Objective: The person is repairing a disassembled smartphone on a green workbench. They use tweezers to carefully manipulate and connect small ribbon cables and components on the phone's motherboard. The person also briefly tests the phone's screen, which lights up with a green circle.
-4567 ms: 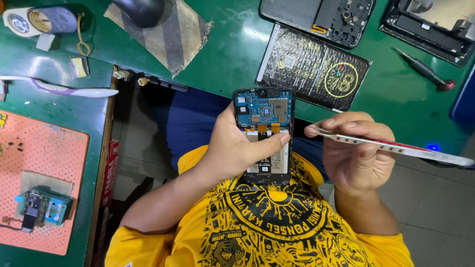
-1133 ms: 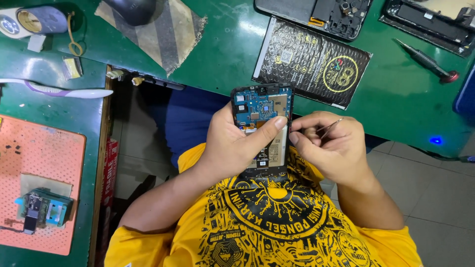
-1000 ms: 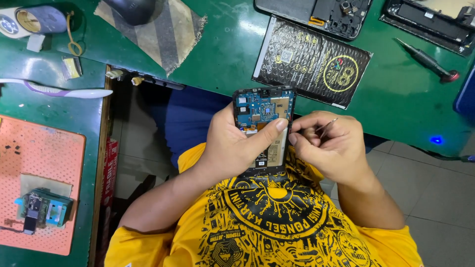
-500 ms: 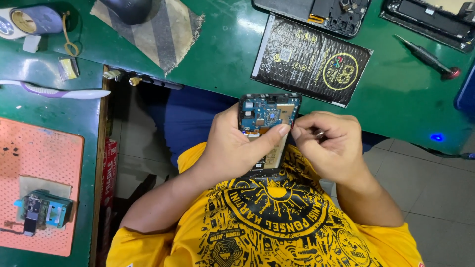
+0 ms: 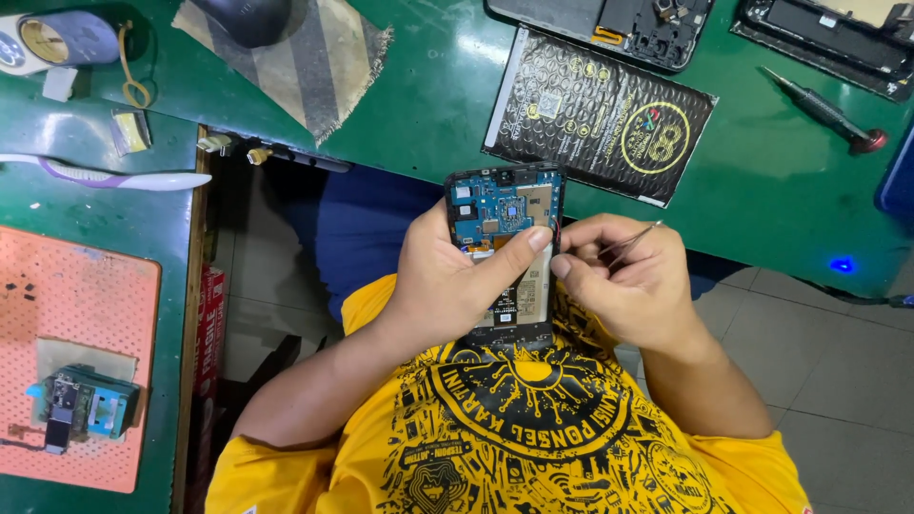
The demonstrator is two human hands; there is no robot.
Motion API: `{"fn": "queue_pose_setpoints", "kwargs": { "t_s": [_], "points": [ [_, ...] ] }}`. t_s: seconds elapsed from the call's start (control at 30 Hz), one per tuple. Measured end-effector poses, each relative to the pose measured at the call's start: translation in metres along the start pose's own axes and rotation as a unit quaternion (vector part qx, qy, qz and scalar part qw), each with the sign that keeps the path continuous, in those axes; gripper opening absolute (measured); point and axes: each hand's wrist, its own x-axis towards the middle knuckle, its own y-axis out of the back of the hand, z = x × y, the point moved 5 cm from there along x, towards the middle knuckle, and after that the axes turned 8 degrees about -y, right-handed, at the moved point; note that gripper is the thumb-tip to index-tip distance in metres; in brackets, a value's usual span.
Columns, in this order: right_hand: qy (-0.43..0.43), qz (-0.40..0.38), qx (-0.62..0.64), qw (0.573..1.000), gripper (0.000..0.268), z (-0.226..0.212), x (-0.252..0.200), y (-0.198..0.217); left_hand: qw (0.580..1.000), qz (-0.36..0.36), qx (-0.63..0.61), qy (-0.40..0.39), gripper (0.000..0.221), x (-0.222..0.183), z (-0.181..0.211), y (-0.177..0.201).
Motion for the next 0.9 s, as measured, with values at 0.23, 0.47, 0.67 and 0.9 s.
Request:
{"fn": "queue_pose_setpoints", "kwargs": {
  "t_s": [0.23,0.47,0.67,0.9],
  "points": [
    [0.092,0.05,-0.048,0.993,0.007,-0.013,-0.001,-0.001,0.999,-0.012,0.03,-0.032,0.018,-0.002,0.006,-0.002],
    [0.143,0.053,-0.101,0.983,0.022,-0.024,-0.001,-0.004,0.991,-0.027,0.105,-0.079,0.019,-0.003,0.014,-0.003],
    [0.115,0.045,-0.116,0.986,0.029,-0.02,0.0,-0.001,0.994,-0.037,0.087,-0.057,0.019,-0.004,0.008,-0.004],
    [0.054,0.046,-0.043,0.997,0.012,-0.01,0.001,0.005,0.997,-0.048,0.053,-0.04,0.021,-0.005,0.007,-0.005]
  ]
}}
